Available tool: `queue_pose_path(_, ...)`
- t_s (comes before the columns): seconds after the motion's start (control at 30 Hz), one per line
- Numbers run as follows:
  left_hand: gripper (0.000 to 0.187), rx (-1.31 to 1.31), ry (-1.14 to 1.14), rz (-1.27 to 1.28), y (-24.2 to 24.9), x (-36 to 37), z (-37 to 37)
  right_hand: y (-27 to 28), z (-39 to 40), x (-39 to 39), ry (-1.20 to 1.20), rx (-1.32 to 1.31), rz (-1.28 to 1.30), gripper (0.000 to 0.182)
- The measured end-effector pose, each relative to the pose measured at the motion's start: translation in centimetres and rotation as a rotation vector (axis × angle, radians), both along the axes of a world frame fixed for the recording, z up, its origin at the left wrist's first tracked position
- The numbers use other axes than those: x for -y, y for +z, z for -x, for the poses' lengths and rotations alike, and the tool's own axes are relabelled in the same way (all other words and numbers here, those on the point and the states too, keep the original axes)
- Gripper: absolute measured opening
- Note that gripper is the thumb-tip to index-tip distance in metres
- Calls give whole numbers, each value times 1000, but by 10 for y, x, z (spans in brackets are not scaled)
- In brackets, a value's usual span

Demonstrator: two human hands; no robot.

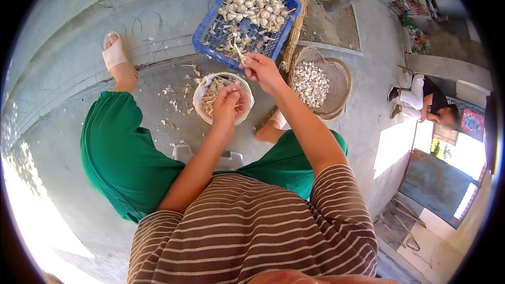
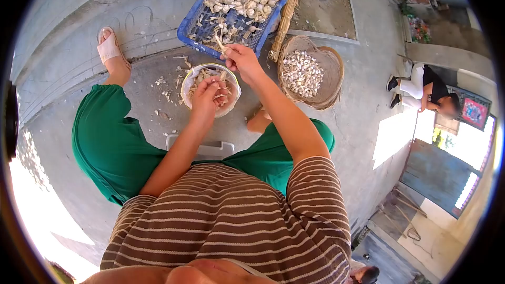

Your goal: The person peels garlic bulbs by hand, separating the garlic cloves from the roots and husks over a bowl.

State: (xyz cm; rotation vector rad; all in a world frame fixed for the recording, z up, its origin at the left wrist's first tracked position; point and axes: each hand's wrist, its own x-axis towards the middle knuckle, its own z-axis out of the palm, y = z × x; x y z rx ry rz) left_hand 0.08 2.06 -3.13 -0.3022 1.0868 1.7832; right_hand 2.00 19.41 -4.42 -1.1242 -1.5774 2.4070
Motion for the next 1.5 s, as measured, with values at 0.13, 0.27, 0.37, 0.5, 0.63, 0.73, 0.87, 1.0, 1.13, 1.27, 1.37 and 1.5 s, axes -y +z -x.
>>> queue_pose_path(0.13, 17, -82, 30, -37, 10, 2, -4, 36, -38, 49, -8, -19, 96, 24)
queue_pose_path(0.27, 15, -161, 18, -90, 16, 6, -11, 61, -61, 72, -117, -114, 102, 28)
queue_pose_path(0.37, 17, -180, 5, -85, 22, 10, -16, 67, -75, 74, -135, -154, 98, 30)
queue_pose_path(0.5, 17, -323, -49, -160, 20, 14, -16, 64, -81, 79, -179, -204, 64, 29)
queue_pose_path(0.63, 16, -569, -89, -130, 26, 23, -7, 64, -75, 86, -124, -302, 102, 28)
queue_pose_path(0.73, 13, -549, -99, -141, 28, 27, -6, 70, -79, 86, -117, -321, 98, 26)
queue_pose_path(0.87, 8, -500, -145, -157, 25, 27, -9, 70, -88, 85, -121, -313, 105, 25)
queue_pose_path(1.0, 11, -458, -136, -138, 27, 26, -14, 68, -94, 84, -168, -302, 136, 26)
queue_pose_path(1.13, 13, -361, -141, -201, 25, 28, -15, 67, -98, 83, -175, -298, 163, 24)
queue_pose_path(1.27, 18, -352, -193, -202, 30, 29, -15, 70, -98, 77, -129, -302, 188, 23)
queue_pose_path(1.37, 21, -361, -159, -187, 36, 26, -16, 80, -99, 76, -74, -279, 83, 21)
queue_pose_path(1.5, 23, -350, -153, -195, 33, 28, -14, 79, -98, 75, 12, -296, -191, 20)
